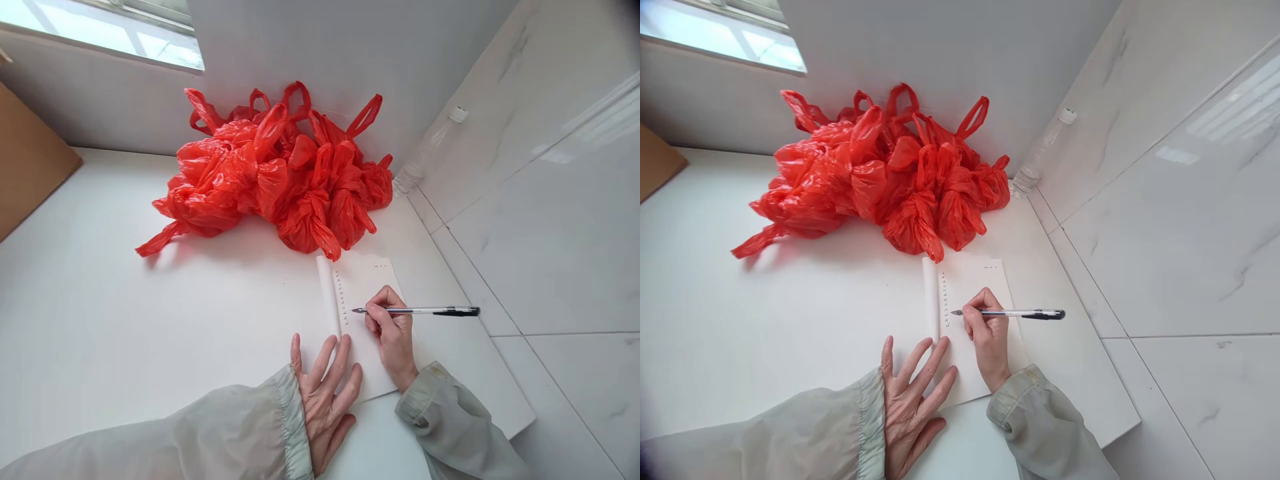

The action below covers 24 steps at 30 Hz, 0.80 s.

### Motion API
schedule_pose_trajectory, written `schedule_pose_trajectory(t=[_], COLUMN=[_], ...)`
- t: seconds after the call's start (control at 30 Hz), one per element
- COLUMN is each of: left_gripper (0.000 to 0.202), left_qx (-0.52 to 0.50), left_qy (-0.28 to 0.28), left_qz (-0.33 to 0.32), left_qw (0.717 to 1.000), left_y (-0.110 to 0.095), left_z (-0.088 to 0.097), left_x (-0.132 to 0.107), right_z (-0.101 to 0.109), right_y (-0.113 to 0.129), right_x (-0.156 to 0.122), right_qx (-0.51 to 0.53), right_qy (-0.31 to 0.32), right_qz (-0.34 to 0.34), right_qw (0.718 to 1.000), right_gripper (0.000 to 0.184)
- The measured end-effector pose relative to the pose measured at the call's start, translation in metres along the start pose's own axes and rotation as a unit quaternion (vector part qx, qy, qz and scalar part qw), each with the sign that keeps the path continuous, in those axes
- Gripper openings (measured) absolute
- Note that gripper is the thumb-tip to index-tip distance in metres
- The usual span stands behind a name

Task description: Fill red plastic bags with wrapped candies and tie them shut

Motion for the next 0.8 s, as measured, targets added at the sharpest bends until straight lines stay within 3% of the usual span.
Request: schedule_pose_trajectory(t=[0.13,0.4,0.63,0.8], left_gripper=[0.046,0.052,0.045,0.047], left_qx=[-0.004,-0.002,0.026,0.024], left_qy=[-0.012,-0.014,-0.059,-0.065], left_qz=[-0.008,-0.019,-0.049,-0.059], left_qw=[1.0,1.0,0.997,0.996], left_y=[0.005,0.007,0.013,0.015], left_z=[-0.003,-0.006,-0.019,-0.02], left_x=[0.001,-0.002,-0.004,-0.005], right_z=[-0.002,-0.004,-0.013,-0.012], right_y=[-0.001,0.003,0.0,-0.006], right_x=[0.002,0.001,-0.01,-0.012], right_qx=[-0.019,-0.09,-0.088,-0.066], right_qy=[0.032,0.017,0.062,0.038], right_qz=[-0.025,0.013,-0.021,-0.023], right_qw=[0.999,0.996,0.994,0.997], right_gripper=[0.011,0.029,0.017,0.027])
Point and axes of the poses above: each hand's wrist, its own x-axis towards the middle knuckle, its own z-axis out of the back of the hand, y = z × x, the point moved 1 cm from there along x, towards the middle knuckle, and after that the axes turned 1 degree about y, right-handed, at the moved point
